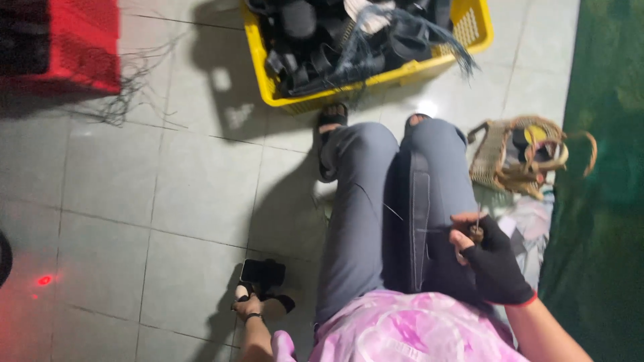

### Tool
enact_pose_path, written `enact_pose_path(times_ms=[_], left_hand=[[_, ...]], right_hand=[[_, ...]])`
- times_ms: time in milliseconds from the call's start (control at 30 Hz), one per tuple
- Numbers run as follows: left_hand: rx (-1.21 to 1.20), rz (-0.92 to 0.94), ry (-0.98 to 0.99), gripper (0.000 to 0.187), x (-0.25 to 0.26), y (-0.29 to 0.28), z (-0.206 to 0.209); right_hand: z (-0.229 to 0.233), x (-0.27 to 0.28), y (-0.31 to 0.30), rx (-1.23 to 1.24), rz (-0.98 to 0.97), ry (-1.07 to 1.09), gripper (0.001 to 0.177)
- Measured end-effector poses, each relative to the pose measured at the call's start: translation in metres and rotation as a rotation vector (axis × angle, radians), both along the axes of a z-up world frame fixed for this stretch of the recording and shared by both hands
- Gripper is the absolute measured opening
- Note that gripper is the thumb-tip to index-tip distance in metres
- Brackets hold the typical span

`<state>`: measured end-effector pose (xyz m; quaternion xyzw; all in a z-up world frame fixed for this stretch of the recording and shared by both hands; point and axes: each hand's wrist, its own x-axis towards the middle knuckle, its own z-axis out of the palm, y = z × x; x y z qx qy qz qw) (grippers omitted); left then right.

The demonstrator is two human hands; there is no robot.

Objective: Hand-stitching a black leather shoe component using a needle and thread while seated on the floor.

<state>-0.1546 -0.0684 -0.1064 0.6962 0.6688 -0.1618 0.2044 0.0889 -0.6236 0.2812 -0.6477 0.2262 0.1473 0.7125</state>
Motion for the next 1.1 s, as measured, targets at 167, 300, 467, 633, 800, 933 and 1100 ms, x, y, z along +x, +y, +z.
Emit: enact_pose_path(times_ms=[167,300,467,633,800,933,1100], left_hand=[[-0.073,0.071,0.042,0.065,-0.012,-0.013,-0.004],[-0.113,0.046,0.035,0.076,-0.053,-0.014,-0.016],[-0.160,0.044,-0.067,0.083,-0.037,0.009,0.003],[-0.192,0.030,-0.183,0.092,0.018,0.032,0.002],[-0.212,0.041,-0.279,0.101,0.086,0.007,0.024],[-0.233,-0.206,-0.527,0.080,0.247,-0.143,0.220],[-0.206,-1.410,-1.197,0.053,0.299,-0.267,0.373]], right_hand=[[0.003,-0.011,-0.001,-0.091,0.085,-0.117,0.046],[0.017,-0.016,0.006,-0.124,0.006,-0.139,0.033],[0.024,-0.016,-0.013,-0.364,0.367,-0.269,0.051],[0.042,0.005,-0.014,-0.745,0.782,-0.445,0.062],[0.057,0.034,-0.004,-0.940,0.961,-0.571,0.047],[0.053,0.044,-0.004,-1.003,1.041,-0.540,0.050],[0.043,0.045,-0.013,-0.976,1.102,-0.446,0.057]])
